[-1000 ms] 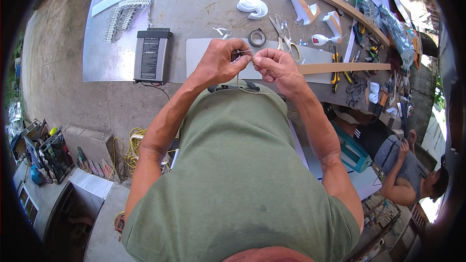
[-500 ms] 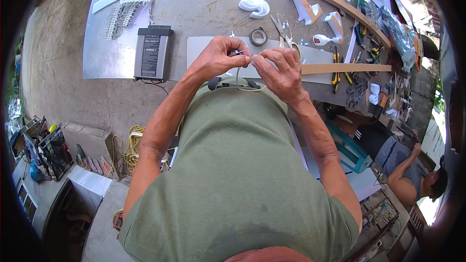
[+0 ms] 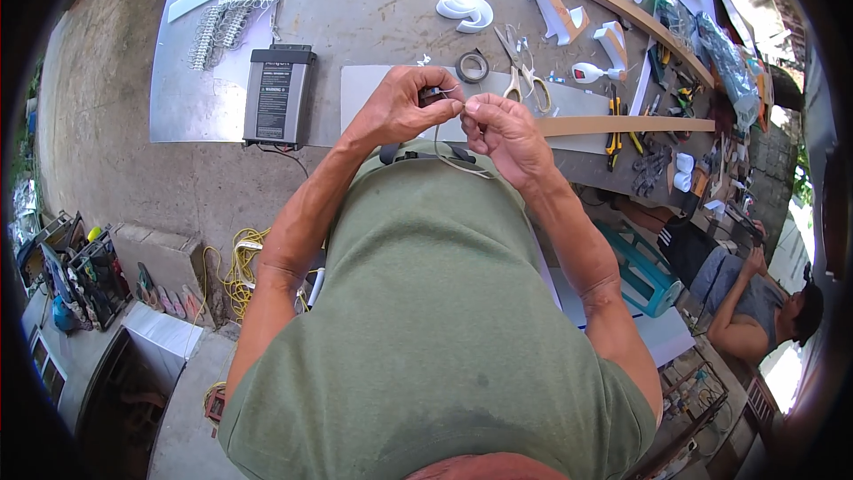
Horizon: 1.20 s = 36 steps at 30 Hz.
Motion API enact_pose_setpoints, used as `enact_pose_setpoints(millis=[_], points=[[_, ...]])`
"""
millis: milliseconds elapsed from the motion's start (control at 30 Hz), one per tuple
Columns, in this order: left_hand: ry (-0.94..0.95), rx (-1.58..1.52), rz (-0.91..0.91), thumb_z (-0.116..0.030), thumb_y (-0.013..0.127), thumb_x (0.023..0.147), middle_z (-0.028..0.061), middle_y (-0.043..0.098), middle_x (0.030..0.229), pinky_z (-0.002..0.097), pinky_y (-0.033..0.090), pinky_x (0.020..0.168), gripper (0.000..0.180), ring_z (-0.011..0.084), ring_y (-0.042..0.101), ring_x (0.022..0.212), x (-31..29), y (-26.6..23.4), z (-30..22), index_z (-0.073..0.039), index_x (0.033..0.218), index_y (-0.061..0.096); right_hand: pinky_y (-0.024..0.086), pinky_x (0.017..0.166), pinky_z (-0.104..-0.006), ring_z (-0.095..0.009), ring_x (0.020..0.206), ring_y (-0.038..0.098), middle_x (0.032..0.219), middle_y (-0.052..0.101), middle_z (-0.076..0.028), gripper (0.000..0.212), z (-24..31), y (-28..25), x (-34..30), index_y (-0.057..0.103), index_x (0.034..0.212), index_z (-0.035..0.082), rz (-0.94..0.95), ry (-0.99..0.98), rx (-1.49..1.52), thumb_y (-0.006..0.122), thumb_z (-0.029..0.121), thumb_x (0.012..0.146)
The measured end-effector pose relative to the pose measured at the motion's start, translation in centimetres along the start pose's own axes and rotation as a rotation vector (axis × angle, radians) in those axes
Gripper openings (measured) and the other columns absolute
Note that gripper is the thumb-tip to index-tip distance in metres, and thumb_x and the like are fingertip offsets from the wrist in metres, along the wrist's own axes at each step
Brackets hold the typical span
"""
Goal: Assembling and wiring LED-backlit channel letters for a sign.
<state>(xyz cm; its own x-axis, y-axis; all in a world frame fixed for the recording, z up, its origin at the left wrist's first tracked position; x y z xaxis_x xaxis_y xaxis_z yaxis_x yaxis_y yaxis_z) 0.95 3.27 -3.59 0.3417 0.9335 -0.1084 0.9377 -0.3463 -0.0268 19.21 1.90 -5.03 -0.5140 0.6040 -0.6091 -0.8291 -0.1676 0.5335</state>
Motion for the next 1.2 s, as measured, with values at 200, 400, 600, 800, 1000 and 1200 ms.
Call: enact_pose_setpoints(millis=[200, 400, 600, 800, 1000, 1200], points=[[-0.165, -0.301, 0.093, -0.014, 0.076, 0.086, -0.0015, 0.064, 0.080, 0.0209, 0.041, 0.063, 0.014, 0.0036, 0.054, 0.073, -0.2, -0.5, 2.3, -0.002, 0.089, 0.070, 0.049, 0.074, -0.0333, -0.020, 0.088, 0.063, 0.097, 0.068, -0.004, 0.021, 4.2, 2.4, -2.0, 0.068, 0.110, 0.007, -0.212, -0.942, -1.136, 0.070, 0.006, 0.089], [-0.219, -0.419, 0.170, -0.017, 0.076, 0.086, -0.0012, 0.066, 0.081, 0.0208, 0.043, 0.065, 0.015, 0.0045, 0.056, 0.073, -0.2, -0.2, 1.6, -0.004, 0.090, 0.070, 0.052, 0.080, -0.0366, -0.024, 0.094, 0.064, 0.100, 0.068, -0.006, 0.030, 3.6, 3.1, -2.5, 0.070, 0.106, 0.007, -0.094, -1.300, -1.474, 0.076, 0.001, 0.077], [-0.290, -0.437, 0.201, -0.016, 0.076, 0.086, -0.0010, 0.066, 0.082, 0.0202, 0.044, 0.065, 0.015, 0.0047, 0.058, 0.073, -0.2, 0.0, 2.4, -0.003, 0.090, 0.070, 0.052, 0.076, -0.0370, -0.023, 0.090, 0.063, 0.097, 0.067, -0.005, 0.029, 3.4, 3.0, -2.7, 0.070, 0.103, 0.004, -0.089, -1.416, -1.589, 0.078, 0.004, 0.074], [-0.147, -0.384, 0.117, -0.013, 0.073, 0.085, -0.0008, 0.064, 0.075, 0.0199, 0.042, 0.059, 0.014, 0.0036, 0.054, 0.067, -0.4, 0.7, 1.3, 0.000, 0.089, 0.071, 0.048, 0.068, -0.0315, -0.016, 0.076, 0.060, 0.088, 0.064, -0.005, 0.015, 3.0, 3.1, -2.6, 0.067, 0.093, 0.002, -0.199, -0.992, -1.302, 0.075, 0.009, 0.083], [-0.123, -0.252, 0.069, -0.013, 0.072, 0.086, -0.0015, 0.063, 0.074, 0.0215, 0.043, 0.059, 0.014, 0.0039, 0.055, 0.068, 0.0, 0.1, 0.8, 0.001, 0.088, 0.070, 0.045, 0.064, -0.0244, -0.011, 0.073, 0.057, 0.092, 0.065, 0.000, 0.019, 0.8, 1.0, -1.0, 0.065, 0.100, 0.002, -0.017, -0.053, -0.068, 0.069, 0.020, 0.095], [-0.283, -0.427, 0.167, -0.017, 0.077, 0.085, -0.0023, 0.065, 0.077, 0.0195, 0.034, 0.055, 0.014, 0.0022, 0.049, 0.064, -0.3, 0.0, 1.9, -0.005, 0.088, 0.071, 0.054, 0.076, -0.0364, -0.024, 0.091, 0.066, 0.101, 0.067, -0.008, 0.032, 4.0, 2.7, -2.9, 0.065, 0.109, 0.005, -0.174, -1.060, -1.282, 0.077, 0.000, 0.080]])
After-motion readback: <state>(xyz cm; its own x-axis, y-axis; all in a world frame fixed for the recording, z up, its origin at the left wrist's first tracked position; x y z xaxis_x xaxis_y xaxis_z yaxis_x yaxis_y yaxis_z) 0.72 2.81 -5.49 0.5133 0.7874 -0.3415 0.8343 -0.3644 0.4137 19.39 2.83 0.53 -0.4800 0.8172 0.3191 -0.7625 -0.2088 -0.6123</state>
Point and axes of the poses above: each hand's wrist, its own x-axis towards the middle knuckle, its own y-axis out of the palm, z = x × y, the point moved 4 cm from there along x, towards the middle knuckle
